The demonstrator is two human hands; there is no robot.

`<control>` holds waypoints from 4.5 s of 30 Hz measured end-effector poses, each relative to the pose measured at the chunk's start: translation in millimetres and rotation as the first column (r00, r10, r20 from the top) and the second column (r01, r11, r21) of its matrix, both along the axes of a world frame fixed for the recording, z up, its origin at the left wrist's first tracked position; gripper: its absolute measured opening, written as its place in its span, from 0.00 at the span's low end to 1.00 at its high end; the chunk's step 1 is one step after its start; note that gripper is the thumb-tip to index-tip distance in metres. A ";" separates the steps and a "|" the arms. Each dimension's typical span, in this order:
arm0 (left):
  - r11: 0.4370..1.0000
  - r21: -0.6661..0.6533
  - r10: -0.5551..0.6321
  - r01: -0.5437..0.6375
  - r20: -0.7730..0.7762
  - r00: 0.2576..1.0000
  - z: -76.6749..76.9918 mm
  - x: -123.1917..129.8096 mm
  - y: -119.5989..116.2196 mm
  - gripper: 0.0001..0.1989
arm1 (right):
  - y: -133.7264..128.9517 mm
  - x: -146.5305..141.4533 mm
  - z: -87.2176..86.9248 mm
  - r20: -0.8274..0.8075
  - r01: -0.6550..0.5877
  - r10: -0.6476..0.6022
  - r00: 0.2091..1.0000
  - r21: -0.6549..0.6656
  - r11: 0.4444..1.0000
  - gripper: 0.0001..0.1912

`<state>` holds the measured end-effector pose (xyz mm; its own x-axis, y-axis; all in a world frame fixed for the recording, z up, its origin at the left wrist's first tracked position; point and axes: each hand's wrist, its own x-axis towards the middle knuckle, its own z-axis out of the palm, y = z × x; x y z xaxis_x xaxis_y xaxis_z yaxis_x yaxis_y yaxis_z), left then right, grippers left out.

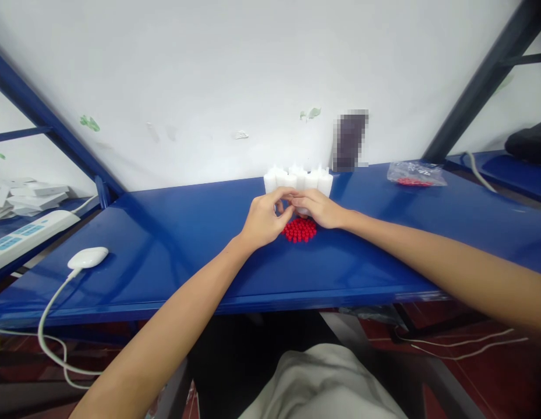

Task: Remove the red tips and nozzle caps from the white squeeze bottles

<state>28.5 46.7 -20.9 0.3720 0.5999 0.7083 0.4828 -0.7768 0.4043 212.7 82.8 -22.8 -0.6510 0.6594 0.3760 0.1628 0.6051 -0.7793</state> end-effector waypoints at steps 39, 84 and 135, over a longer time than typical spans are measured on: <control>0.937 -0.173 0.335 -0.303 0.204 0.920 -3.4 -30.4 38.0 0.03 | 1.3 0.6 -5.2 -0.166 0.365 -0.332 0.929 0.244 0.899 0.08; 0.996 -0.077 -0.080 0.049 -0.494 0.866 7.1 -12.4 -2.7 0.19 | -1.2 1.0 0.8 -0.043 0.401 -0.426 0.904 0.432 0.808 0.10; 0.991 -0.127 -0.056 -0.029 -0.612 0.789 23.3 -39.4 0.8 0.20 | -1.6 0.6 -0.2 0.029 0.381 -0.431 0.902 0.418 0.825 0.11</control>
<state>-10.9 47.5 2.3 0.7110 0.6575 0.2493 0.6513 -0.7494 0.1191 213.2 81.3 -23.0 -0.4129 0.6871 0.5979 0.5362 0.7140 -0.4502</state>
